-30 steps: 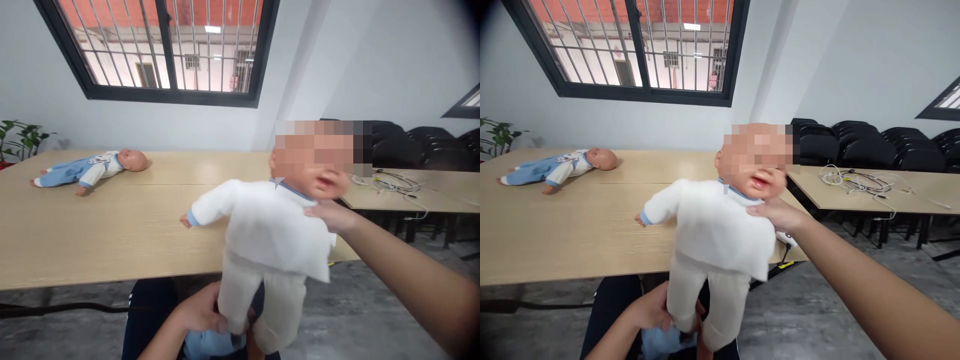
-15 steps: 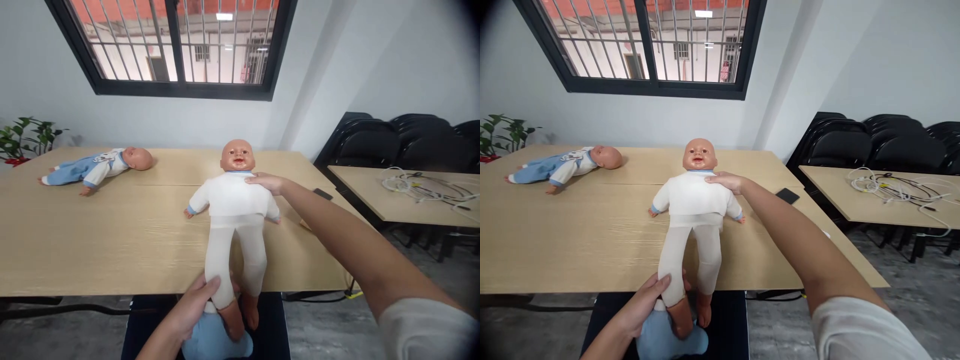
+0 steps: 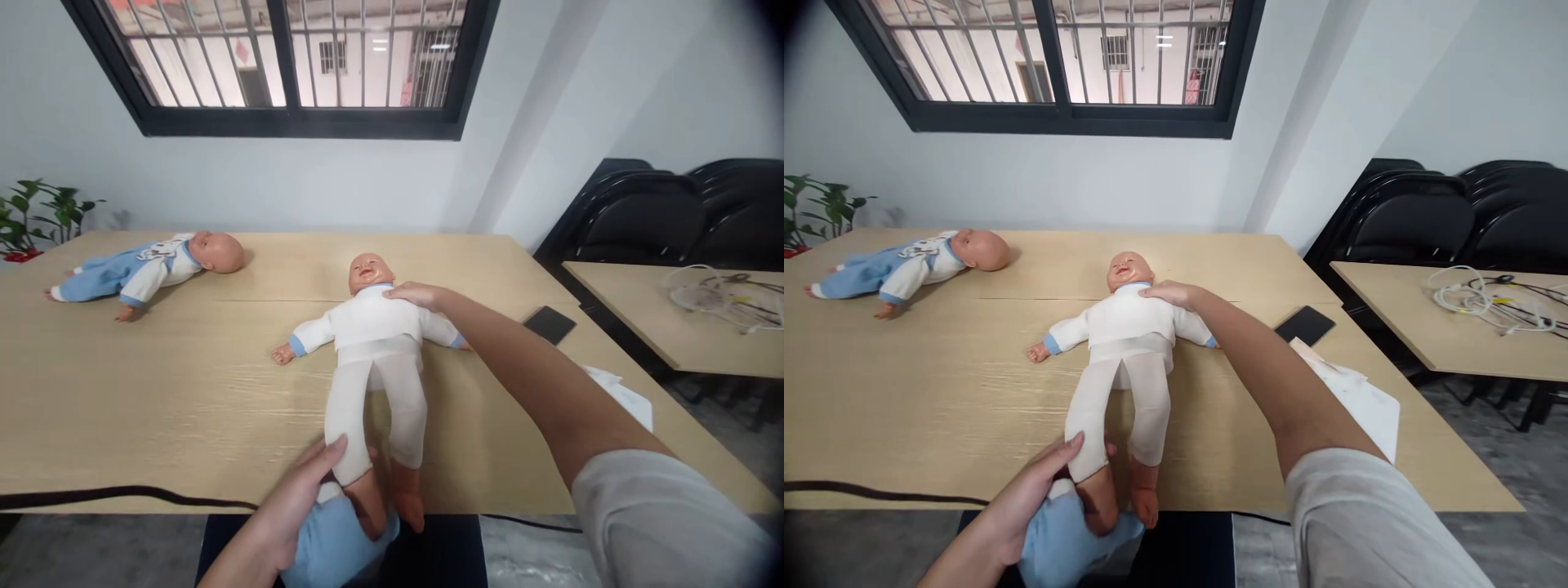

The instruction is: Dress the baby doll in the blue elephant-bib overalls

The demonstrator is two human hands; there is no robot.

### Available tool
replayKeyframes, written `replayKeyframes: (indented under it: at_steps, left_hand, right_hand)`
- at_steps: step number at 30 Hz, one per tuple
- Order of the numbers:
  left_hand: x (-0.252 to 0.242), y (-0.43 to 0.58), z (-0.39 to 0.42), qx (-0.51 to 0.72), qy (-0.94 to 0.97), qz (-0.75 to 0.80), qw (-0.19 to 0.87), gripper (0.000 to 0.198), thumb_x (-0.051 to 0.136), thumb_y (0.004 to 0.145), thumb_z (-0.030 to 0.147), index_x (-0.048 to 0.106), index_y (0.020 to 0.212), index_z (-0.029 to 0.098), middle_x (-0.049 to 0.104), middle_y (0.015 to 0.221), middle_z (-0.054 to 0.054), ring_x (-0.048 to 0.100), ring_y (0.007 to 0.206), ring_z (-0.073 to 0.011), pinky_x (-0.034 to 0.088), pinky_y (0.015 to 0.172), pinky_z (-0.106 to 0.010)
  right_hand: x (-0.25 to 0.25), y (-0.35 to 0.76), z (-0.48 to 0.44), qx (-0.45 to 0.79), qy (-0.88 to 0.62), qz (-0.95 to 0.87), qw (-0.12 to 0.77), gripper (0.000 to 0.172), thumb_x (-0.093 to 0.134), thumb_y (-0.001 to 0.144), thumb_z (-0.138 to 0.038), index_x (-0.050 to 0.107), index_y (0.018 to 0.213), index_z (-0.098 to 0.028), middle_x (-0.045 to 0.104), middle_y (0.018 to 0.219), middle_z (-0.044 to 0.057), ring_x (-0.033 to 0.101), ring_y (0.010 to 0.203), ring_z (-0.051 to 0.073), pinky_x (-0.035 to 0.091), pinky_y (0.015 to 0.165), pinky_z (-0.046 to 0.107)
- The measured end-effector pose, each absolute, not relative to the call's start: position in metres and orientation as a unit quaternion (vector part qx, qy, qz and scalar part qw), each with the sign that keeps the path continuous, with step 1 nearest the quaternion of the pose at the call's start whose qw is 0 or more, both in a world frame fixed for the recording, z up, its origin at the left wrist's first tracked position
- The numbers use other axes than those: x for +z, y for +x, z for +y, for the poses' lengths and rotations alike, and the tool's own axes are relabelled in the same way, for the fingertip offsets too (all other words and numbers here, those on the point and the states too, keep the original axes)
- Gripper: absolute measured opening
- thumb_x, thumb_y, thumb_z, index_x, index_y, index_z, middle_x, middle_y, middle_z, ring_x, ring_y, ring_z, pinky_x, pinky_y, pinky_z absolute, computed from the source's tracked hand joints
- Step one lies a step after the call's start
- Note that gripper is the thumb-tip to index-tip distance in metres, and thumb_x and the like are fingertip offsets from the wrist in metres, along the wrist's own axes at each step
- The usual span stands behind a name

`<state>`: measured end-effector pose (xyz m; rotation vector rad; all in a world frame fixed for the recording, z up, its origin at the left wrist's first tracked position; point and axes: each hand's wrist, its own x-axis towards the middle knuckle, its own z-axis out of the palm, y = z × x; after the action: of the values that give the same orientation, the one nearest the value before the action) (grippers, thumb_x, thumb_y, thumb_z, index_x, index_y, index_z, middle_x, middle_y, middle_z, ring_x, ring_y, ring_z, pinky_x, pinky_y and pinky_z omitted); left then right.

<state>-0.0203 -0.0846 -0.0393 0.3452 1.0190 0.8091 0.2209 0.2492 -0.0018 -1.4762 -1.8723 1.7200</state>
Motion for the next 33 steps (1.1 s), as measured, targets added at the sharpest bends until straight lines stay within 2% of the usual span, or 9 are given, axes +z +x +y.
replayKeyframes:
  at_steps: [5,11,15,18,20,23,27,29,33]
  left_hand:
    - [-0.037,-0.015,-0.072,0.379,0.149,0.486,0.773,0.056,0.077,0.086,0.054,0.073,0.123,0.013,0.079,0.111,-0.016,0.076,0.099,-0.0315,0.059,0.089,-0.040]
    - [-0.036,-0.004,-0.051,0.401,0.143,0.504,0.751,0.058,0.081,0.081,0.054,0.071,0.121,0.013,0.080,0.102,-0.015,0.077,0.085,-0.0284,0.059,0.077,-0.036]
    - [-0.038,0.001,-0.044,0.437,0.179,0.535,0.701,0.060,0.083,0.079,0.056,0.070,0.119,0.014,0.079,0.103,-0.013,0.075,0.081,-0.0245,0.057,0.074,-0.032]
    - [-0.041,-0.001,-0.053,0.487,0.197,0.571,0.631,0.062,0.081,0.080,0.057,0.066,0.127,0.019,0.075,0.119,-0.011,0.073,0.099,-0.0240,0.056,0.081,-0.029]
    - [-0.043,-0.006,-0.066,0.513,0.189,0.591,0.593,0.063,0.081,0.080,0.056,0.063,0.130,0.023,0.072,0.125,-0.009,0.071,0.104,-0.0228,0.054,0.081,-0.027]
    - [-0.037,-0.014,-0.087,0.541,0.195,0.591,0.565,0.052,0.082,0.079,0.053,0.065,0.116,0.022,0.070,0.110,-0.003,0.065,0.083,-0.0157,0.049,0.068,-0.023]
    - [-0.006,-0.016,-0.098,0.553,0.304,0.503,0.590,0.030,0.078,0.085,0.045,0.061,0.095,0.022,0.056,0.079,0.003,0.045,0.062,-0.0095,0.036,0.056,-0.021]
    - [0.018,-0.014,-0.092,0.543,0.365,0.471,0.592,0.026,0.074,0.090,0.045,0.061,0.094,0.022,0.052,0.074,0.004,0.040,0.061,-0.0100,0.034,0.055,-0.022]
    - [0.064,-0.010,-0.065,0.496,0.485,0.450,0.562,0.031,0.069,0.093,0.052,0.064,0.102,0.022,0.054,0.076,0.002,0.044,0.060,-0.0103,0.036,0.055,-0.023]
  right_hand:
    - [-0.016,0.220,0.273,0.542,-0.509,-0.662,0.101,0.062,0.076,0.079,-0.066,0.075,0.122,-0.020,0.075,0.127,0.011,0.070,0.118,0.033,0.057,0.097,0.036]
    - [-0.007,0.223,0.285,0.465,-0.550,-0.690,0.071,0.058,0.076,0.078,-0.068,0.077,0.113,-0.023,0.077,0.122,0.010,0.072,0.108,0.032,0.055,0.090,0.036]
    - [-0.001,0.221,0.272,0.311,-0.566,-0.762,0.040,0.054,0.060,0.089,-0.070,0.077,0.104,-0.020,0.076,0.119,0.013,0.069,0.109,0.033,0.051,0.093,0.039]
    - [-0.003,0.217,0.230,0.133,-0.611,-0.767,0.144,0.046,0.049,0.100,-0.051,0.072,0.115,-0.014,0.070,0.126,0.020,0.064,0.115,0.035,0.046,0.101,0.045]
    - [-0.004,0.214,0.177,0.082,-0.583,-0.767,0.253,0.040,0.046,0.100,-0.038,0.066,0.125,-0.014,0.066,0.131,0.019,0.059,0.123,0.033,0.042,0.107,0.046]
    - [-0.004,0.206,0.070,0.182,-0.492,-0.792,0.313,0.033,0.047,0.102,-0.040,0.066,0.121,-0.021,0.069,0.121,0.013,0.062,0.116,0.029,0.045,0.104,0.046]
    - [-0.008,0.182,-0.056,0.407,-0.305,-0.799,0.320,0.031,0.051,0.100,-0.047,0.065,0.121,-0.030,0.071,0.106,0.006,0.065,0.100,0.025,0.052,0.094,0.043]
    - [-0.010,0.172,-0.085,0.456,-0.297,-0.759,0.357,0.035,0.064,0.091,-0.051,0.064,0.119,-0.030,0.069,0.104,0.005,0.064,0.092,0.024,0.053,0.085,0.041]
    - [0.008,0.174,-0.082,0.532,-0.366,-0.658,0.387,0.016,0.065,0.093,-0.043,0.064,0.097,-0.027,0.064,0.086,0.000,0.057,0.076,0.018,0.049,0.067,0.032]
